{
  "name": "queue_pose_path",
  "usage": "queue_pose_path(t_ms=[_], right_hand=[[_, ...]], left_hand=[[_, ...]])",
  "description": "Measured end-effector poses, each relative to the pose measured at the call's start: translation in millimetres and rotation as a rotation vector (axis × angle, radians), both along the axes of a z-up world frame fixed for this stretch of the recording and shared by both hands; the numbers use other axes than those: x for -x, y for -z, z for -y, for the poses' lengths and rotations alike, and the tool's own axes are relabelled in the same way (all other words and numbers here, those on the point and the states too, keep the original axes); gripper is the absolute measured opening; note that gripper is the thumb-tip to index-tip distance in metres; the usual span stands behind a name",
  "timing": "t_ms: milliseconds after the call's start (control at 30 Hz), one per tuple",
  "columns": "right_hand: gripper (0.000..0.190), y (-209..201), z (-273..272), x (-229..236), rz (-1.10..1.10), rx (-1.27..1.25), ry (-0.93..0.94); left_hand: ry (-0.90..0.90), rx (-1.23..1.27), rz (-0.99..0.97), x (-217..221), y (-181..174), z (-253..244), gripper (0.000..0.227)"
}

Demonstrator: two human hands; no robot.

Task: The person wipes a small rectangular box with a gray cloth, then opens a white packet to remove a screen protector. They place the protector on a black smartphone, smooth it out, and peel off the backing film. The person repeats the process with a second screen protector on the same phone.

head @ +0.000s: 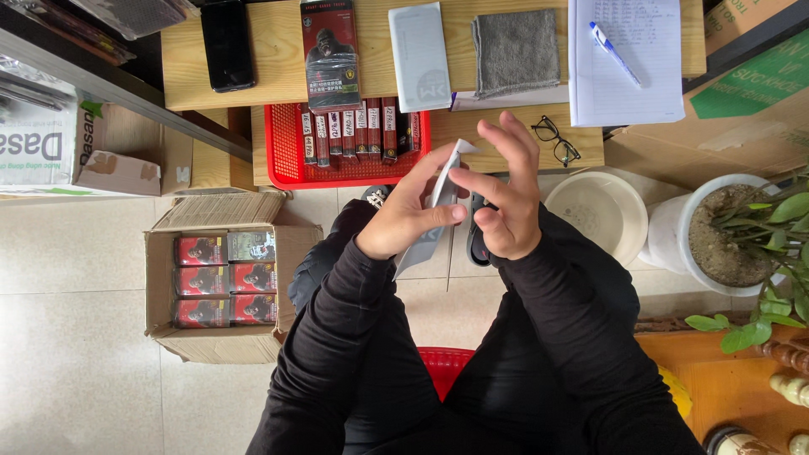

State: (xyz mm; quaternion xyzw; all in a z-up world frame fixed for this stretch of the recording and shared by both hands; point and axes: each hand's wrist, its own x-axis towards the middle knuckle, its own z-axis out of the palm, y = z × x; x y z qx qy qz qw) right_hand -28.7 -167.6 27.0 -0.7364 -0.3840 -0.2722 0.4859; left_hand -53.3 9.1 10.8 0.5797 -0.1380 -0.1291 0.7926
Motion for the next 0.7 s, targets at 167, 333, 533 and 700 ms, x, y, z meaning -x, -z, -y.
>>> queue_pose_path(t_ms=[167,333,533,700], right_hand=[[0.061,-2,2,-3,-0.032,-0.034,0.007],[0.065,1,-12,17,0.033,0.016,-0.008],[0.058,8,-34,49,0.095,0.127,-0.159],[0.059,12,-29,36,0.058,0.110,-0.122]], left_hand=[[0.011,0.011,-0.015,1,-29,3,0.076],[-0.219,0.157,-0.162,-6,-15,-11,0.085],[-0.383,0.196,-0.244,-11,-11,-30,0.074],[-0.287,0.061,0.077,-7,-15,-18,0.068]])
